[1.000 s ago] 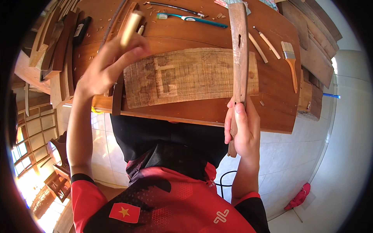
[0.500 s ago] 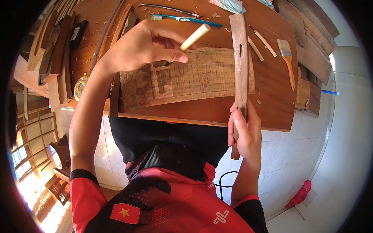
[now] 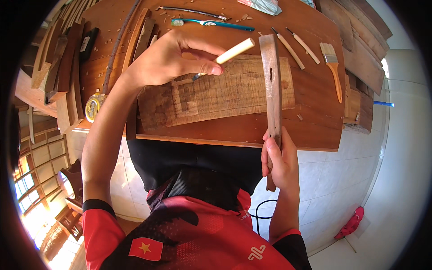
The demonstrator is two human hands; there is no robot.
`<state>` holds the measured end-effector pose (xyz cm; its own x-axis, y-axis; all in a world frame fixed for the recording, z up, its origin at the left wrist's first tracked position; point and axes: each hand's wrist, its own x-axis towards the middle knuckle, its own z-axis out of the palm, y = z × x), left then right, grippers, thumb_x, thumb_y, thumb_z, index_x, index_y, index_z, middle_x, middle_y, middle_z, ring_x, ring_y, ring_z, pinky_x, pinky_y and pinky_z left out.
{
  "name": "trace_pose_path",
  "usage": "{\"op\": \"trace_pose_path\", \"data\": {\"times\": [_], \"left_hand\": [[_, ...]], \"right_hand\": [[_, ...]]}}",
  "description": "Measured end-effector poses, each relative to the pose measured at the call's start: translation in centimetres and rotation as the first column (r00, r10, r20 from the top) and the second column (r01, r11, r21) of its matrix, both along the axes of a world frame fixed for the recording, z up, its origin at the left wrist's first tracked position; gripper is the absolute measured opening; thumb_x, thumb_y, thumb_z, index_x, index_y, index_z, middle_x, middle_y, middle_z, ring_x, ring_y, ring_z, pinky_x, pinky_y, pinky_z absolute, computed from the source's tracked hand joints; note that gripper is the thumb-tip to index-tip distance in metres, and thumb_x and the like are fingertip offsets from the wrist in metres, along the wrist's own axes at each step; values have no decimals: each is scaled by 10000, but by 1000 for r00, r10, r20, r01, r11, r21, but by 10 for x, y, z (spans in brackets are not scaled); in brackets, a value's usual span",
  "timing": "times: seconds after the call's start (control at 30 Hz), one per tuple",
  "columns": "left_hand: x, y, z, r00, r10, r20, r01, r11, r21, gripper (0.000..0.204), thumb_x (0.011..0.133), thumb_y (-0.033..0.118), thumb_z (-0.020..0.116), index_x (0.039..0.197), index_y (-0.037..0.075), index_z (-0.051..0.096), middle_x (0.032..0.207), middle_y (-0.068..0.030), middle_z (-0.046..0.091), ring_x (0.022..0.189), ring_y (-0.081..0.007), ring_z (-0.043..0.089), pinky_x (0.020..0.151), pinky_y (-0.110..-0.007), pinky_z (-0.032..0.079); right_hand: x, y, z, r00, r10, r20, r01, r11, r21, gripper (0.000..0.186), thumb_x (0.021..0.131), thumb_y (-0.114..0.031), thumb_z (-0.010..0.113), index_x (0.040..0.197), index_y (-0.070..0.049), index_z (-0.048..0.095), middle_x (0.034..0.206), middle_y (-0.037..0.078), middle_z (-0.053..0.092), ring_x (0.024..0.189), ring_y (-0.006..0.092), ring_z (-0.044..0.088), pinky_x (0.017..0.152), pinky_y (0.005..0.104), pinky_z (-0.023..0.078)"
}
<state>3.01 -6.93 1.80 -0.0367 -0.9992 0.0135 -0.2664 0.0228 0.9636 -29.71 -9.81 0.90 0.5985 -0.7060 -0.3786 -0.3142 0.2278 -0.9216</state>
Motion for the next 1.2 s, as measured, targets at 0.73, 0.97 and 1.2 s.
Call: {"op": "trace_pose_path", "data": {"times": [0.73,0.97,1.2], "left_hand": [[3,-8,-24,969,-123,-216,131,991,25,321,931,199,762,1194,17,748,987,-91,781,809,-134,716,818,-286,572],[1,-7,-20,981,-100,-167,108,994,37,329,914,180,772,1198,16,746,979,-90,781,863,-136,726,854,-286,565],[-4,-6,-20,999,-42,-1,42,999,15,328,902,146,786,1196,7,743,1031,-117,782,970,-162,737,924,-303,575]], "right_hand": [[-6,25,9,970,-192,152,184,981,69,475,1094,-456,323,1088,-24,518,590,53,488,379,112,412,363,248,332],[-1,28,8,935,-272,226,242,959,150,511,1093,-489,317,1079,-17,512,575,46,476,381,106,417,374,242,340],[8,31,10,892,-380,245,347,923,169,538,1089,-531,281,1050,-43,505,575,40,443,357,113,398,324,261,333]]}}
